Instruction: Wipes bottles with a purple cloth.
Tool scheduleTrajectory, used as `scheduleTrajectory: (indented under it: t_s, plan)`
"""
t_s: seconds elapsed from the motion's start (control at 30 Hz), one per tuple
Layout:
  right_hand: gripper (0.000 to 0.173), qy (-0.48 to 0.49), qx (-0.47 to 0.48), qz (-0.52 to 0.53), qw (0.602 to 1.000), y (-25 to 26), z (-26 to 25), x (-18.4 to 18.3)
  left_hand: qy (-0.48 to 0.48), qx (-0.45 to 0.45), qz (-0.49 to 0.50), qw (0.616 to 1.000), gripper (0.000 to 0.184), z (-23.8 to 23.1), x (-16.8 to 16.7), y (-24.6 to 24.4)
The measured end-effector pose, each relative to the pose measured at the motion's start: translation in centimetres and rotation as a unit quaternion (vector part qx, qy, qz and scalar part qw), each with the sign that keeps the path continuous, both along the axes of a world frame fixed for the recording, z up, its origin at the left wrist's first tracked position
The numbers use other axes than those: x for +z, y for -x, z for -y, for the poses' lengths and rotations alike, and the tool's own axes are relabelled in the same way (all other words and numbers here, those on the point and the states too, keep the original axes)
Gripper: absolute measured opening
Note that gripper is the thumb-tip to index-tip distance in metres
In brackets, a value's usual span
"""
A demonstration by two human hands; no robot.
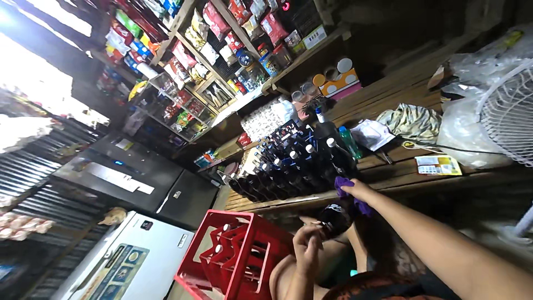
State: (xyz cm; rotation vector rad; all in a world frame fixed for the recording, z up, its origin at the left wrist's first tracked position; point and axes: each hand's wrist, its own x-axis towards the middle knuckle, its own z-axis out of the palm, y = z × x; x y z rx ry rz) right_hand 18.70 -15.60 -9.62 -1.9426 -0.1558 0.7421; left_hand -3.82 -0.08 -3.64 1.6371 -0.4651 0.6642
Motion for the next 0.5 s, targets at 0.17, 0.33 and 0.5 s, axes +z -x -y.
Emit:
scheduleTrajectory:
  t_s: [0.17,0.33,0.5]
  plan:
    - [0.067,0.050,0.081,0.027,0.995,0.5,-1.0,1.9,0.246,0.099,-0.035,0.964,0.009,0.8,2.0,-0.2]
    - [0.067,0.072,0.109,0.038,0.991,0.6,-1.2,2.6,0.336,0.195,-0.045,0.920,0.027,0.9,1.7,0.0]
    - [0.066,0.051,0.132,0.097,0.985,1.1,-1.9,2.7,0.370,0.278,-0.095,0.881,0.023,1.3,1.6,-0.2]
